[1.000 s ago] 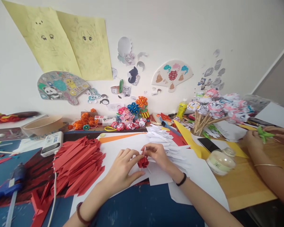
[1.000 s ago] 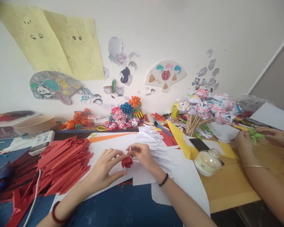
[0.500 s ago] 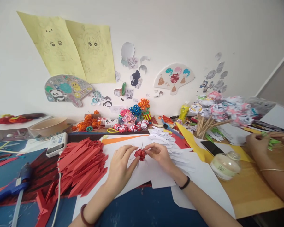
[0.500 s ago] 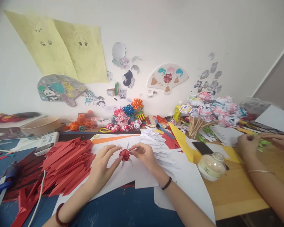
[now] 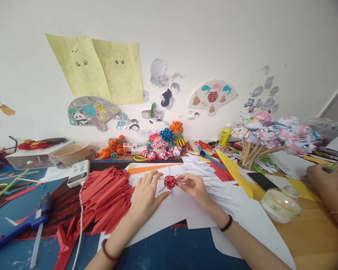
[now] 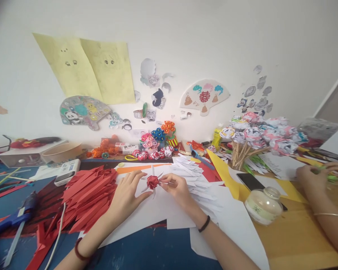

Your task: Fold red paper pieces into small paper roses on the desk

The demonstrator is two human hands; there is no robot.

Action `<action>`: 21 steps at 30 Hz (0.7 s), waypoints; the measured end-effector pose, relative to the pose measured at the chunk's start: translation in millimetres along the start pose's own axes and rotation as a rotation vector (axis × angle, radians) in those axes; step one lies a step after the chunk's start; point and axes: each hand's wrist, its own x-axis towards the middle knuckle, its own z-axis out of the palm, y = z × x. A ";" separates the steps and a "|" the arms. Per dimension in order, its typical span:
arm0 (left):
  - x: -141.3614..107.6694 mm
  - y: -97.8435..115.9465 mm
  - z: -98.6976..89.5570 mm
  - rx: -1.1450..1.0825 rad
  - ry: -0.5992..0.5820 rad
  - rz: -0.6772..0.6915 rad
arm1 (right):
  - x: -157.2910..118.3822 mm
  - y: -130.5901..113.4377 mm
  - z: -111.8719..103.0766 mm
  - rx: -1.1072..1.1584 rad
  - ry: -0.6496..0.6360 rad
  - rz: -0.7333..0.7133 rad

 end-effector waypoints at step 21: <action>-3.6 1.6 3.5 -0.037 -0.108 0.125 | -6.9 0.0 4.7 -0.196 -0.059 -0.066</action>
